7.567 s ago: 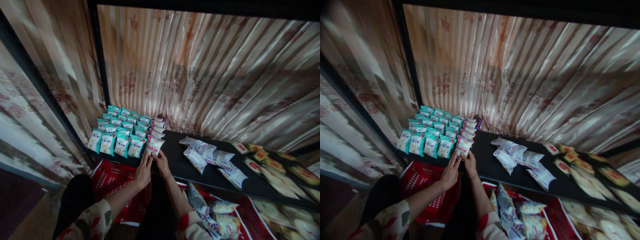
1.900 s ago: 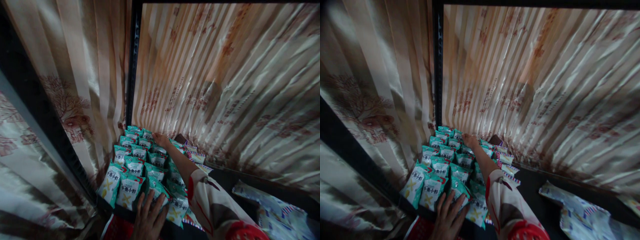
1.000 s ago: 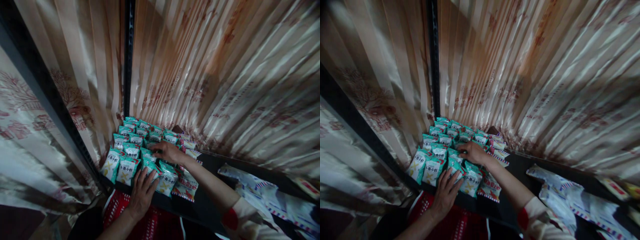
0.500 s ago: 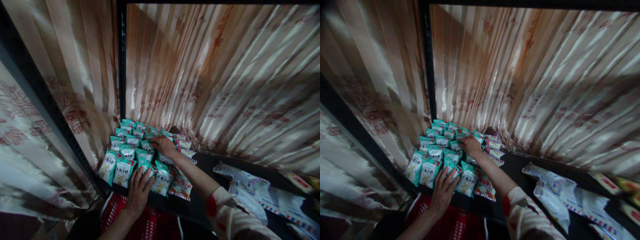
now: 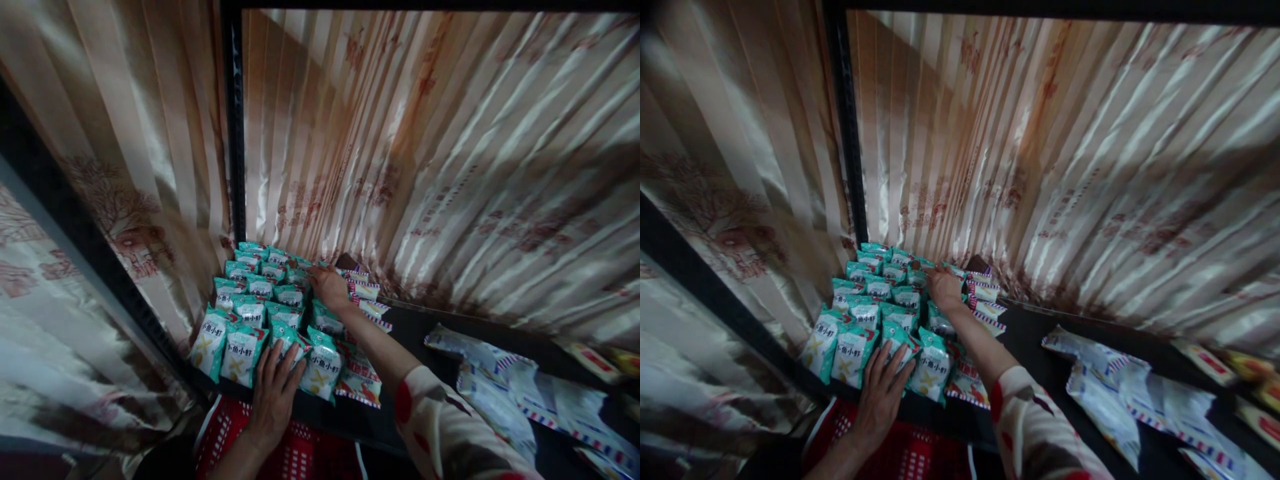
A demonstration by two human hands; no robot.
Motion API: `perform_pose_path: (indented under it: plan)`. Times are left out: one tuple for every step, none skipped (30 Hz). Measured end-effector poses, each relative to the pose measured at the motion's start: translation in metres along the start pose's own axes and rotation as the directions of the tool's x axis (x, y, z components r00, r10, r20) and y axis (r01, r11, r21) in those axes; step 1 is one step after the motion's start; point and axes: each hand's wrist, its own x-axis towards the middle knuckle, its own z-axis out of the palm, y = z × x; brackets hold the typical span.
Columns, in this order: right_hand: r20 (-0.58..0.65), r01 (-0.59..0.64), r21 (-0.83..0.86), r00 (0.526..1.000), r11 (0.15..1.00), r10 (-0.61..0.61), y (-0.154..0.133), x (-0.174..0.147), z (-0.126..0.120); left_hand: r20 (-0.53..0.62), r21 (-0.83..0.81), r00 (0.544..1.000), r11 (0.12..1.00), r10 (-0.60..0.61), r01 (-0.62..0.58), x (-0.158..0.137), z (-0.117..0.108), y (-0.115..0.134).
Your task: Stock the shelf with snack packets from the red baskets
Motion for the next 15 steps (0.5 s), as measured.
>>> perform_pose_path:
  plan:
    - [0.025,-0.02,-0.019,0.999,1.0,0.021,0.002,0.003,0.0,0.002,0.001,1.0,1.0,-0.001,0.001,0.0,0.0,0.0]
    - [0.059,-0.028,-0.03,0.998,0.999,0.03,0.004,0.006,0.0,0.004,0.003,1.0,1.0,0.001,-0.001,0.0,0.0,0.0]
    - [0.091,-0.029,-0.034,0.995,0.999,0.032,0.005,0.01,0.001,0.003,0.004,1.0,1.0,0.002,-0.002,-0.001,0.001,0.0]
    - [0.112,-0.028,-0.034,0.993,0.999,0.032,0.005,0.013,0.001,0.002,0.004,1.0,1.0,0.003,-0.003,-0.001,0.001,0.0]
    - [0.12,-0.027,-0.033,0.992,0.999,0.031,0.005,0.016,0.002,0.0,0.004,1.0,1.0,0.005,-0.005,-0.001,0.001,0.0]
    - [0.123,-0.024,-0.031,0.992,0.999,0.028,0.004,0.019,0.003,-0.003,0.004,1.0,1.0,0.006,-0.006,-0.001,0.002,0.0]
    - [0.126,-0.021,-0.028,0.992,0.999,0.025,0.003,0.021,0.004,-0.008,0.002,1.0,1.0,0.006,-0.006,-0.001,0.003,0.0]
    - [0.129,-0.02,-0.024,0.991,1.0,0.022,0.002,0.023,0.005,-0.011,0.002,1.0,1.0,0.006,-0.006,-0.002,0.003,0.0]
    - [0.13,-0.018,-0.018,0.991,1.0,0.02,0.0,0.025,0.006,-0.011,0.003,1.0,1.0,0.003,-0.003,-0.002,0.004,0.0]
    - [0.131,-0.015,-0.011,0.991,1.0,0.017,0.0,0.026,0.007,-0.012,0.005,1.0,1.0,0.002,-0.002,-0.002,0.004,0.0]
    - [0.132,-0.011,-0.004,0.991,1.0,0.012,-0.001,0.027,0.008,-0.013,0.006,1.0,1.0,0.0,0.0,-0.002,0.005,0.0]
    - [0.132,-0.006,0.005,0.991,1.0,0.005,-0.001,0.028,0.008,-0.012,0.007,1.0,1.0,0.0,0.0,-0.002,0.005,0.0]
    - [0.13,-0.002,0.014,0.991,1.0,0.0,0.0,0.028,0.008,-0.011,0.005,1.0,1.0,0.0,0.0,-0.002,0.005,0.0]
    - [0.128,0.0,0.022,0.992,1.0,-0.002,0.001,0.029,0.008,-0.012,0.001,1.0,1.0,0.001,-0.001,-0.001,0.004,0.0]
    - [0.122,-0.006,0.028,0.993,1.0,0.003,0.003,0.029,0.007,-0.015,-0.005,1.0,1.0,0.003,-0.003,-0.001,0.004,0.0]
